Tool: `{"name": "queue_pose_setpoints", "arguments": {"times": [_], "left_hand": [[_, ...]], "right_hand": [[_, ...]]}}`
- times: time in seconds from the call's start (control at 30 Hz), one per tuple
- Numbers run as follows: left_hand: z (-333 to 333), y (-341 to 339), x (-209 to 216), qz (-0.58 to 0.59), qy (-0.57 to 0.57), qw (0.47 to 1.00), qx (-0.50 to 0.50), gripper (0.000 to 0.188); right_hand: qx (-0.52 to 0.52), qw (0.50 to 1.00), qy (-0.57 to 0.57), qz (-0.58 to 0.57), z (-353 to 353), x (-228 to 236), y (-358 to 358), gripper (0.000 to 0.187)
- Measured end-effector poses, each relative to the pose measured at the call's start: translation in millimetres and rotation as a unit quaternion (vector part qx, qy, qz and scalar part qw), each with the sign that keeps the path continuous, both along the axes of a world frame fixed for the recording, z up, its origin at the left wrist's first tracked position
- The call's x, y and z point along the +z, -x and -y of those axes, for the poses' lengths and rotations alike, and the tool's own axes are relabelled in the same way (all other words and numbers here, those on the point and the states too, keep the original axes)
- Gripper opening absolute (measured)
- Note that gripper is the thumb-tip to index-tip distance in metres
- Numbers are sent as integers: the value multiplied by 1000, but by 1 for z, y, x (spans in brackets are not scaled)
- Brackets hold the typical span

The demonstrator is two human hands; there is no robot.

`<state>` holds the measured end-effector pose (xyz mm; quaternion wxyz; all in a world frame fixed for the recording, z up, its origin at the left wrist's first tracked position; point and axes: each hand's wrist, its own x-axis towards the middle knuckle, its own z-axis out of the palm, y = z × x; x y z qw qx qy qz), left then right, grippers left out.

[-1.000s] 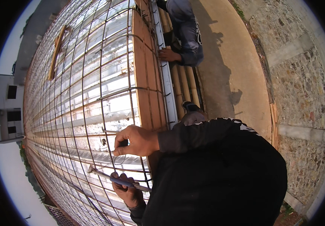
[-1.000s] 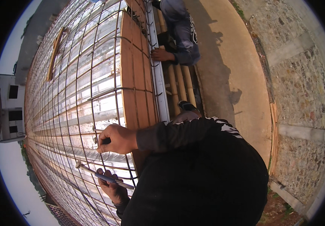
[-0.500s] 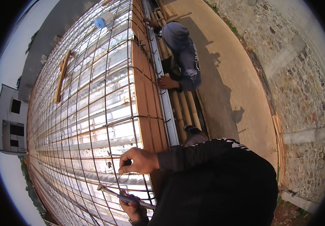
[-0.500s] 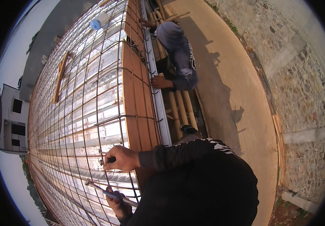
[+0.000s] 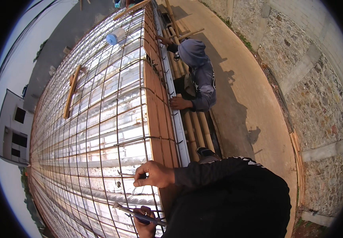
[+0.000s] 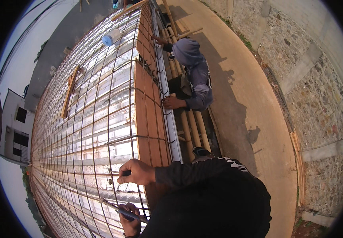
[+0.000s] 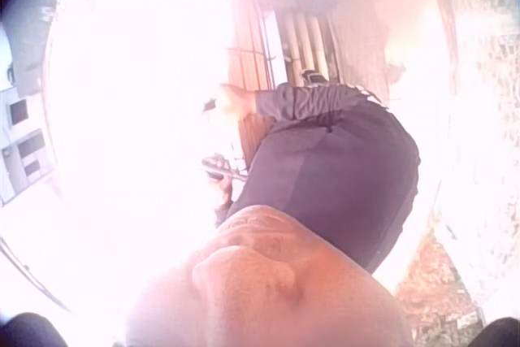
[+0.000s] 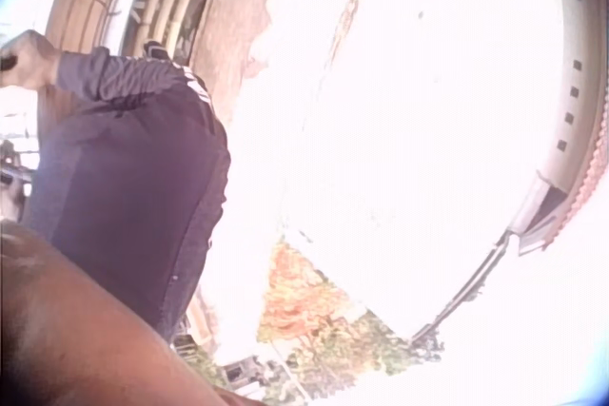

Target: The person uses pliers to twist and secure wire ties at intersections of a metal grid structure on a rooftop. They repeatedly position the wire, twist it with the tool, and move to the next joint along the grid.

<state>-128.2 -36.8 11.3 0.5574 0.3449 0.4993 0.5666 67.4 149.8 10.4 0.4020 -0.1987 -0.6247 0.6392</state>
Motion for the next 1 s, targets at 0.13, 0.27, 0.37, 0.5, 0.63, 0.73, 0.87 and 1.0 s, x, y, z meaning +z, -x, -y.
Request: {"name": "queue_pose_setpoints", "arguments": {"times": [0.13,0.27,0.37,0.5,0.63,0.73,0.87,1.0], "left_hand": [[-2,-21,2,-185,-5,982,35,36],[-5,-7,1,-260,-90,961,17,53],[1,-22,8,-266,-45,956,117,77],[3,9,17,-193,30,972,132,99],[1,106,-12,-472,-110,875,-13,89],[-29,39,74,-235,-36,971,-33,72],[-29,51,99,102,-200,969,-102,46],[-42,70,112,-209,-16,958,198,42]], "right_hand": [[3,1000,7,-6,-1,1,-6,25],[22,999,13,-25,1,1,-2,24],[14,999,9,-30,1,3,-1,25],[-37,997,-25,-56,-6,23,-5,24],[96,990,-92,-45,-14,37,9,26],[55,992,-115,-18,-29,50,3,27],[-132,976,-172,8,-52,58,-25,23],[-104,989,-97,37,-54,26,-44,23]]}}
